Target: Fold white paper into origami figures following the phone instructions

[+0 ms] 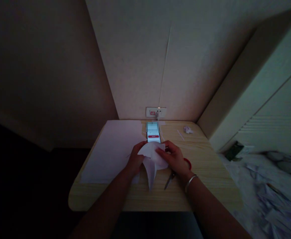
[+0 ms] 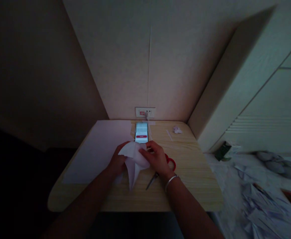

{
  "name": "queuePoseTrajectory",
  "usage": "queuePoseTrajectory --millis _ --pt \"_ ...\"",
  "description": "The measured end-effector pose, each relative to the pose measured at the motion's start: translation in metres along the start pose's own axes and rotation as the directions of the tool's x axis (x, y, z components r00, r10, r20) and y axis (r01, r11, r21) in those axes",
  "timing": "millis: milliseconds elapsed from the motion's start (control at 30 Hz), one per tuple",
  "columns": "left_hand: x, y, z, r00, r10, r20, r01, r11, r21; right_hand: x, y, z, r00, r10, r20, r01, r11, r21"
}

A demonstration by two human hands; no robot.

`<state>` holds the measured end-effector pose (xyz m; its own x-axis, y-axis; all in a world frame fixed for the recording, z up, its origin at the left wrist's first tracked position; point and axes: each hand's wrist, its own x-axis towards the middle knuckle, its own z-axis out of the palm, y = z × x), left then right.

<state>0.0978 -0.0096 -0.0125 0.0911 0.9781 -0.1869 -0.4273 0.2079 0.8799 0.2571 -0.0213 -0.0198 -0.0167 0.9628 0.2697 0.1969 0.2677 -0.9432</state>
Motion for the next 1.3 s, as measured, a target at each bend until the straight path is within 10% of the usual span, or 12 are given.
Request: queuePoseTrajectory --millis 567,1300 --pt "0.004 0.005 -0.003 0.972 0.168 0.162 -0.189 0.975 0.119 -0.002 -0.006 -0.004 0.976 -0.02 0.215 -0.009 0.991 0.134" --pt "0.006 0.003 -0.007 0.946 0.187 0.266 -0.256 0.932 0.256 0.003 -0.005 -0.005 0.995 0.046 0.087 -0.052 0.996 0.071"
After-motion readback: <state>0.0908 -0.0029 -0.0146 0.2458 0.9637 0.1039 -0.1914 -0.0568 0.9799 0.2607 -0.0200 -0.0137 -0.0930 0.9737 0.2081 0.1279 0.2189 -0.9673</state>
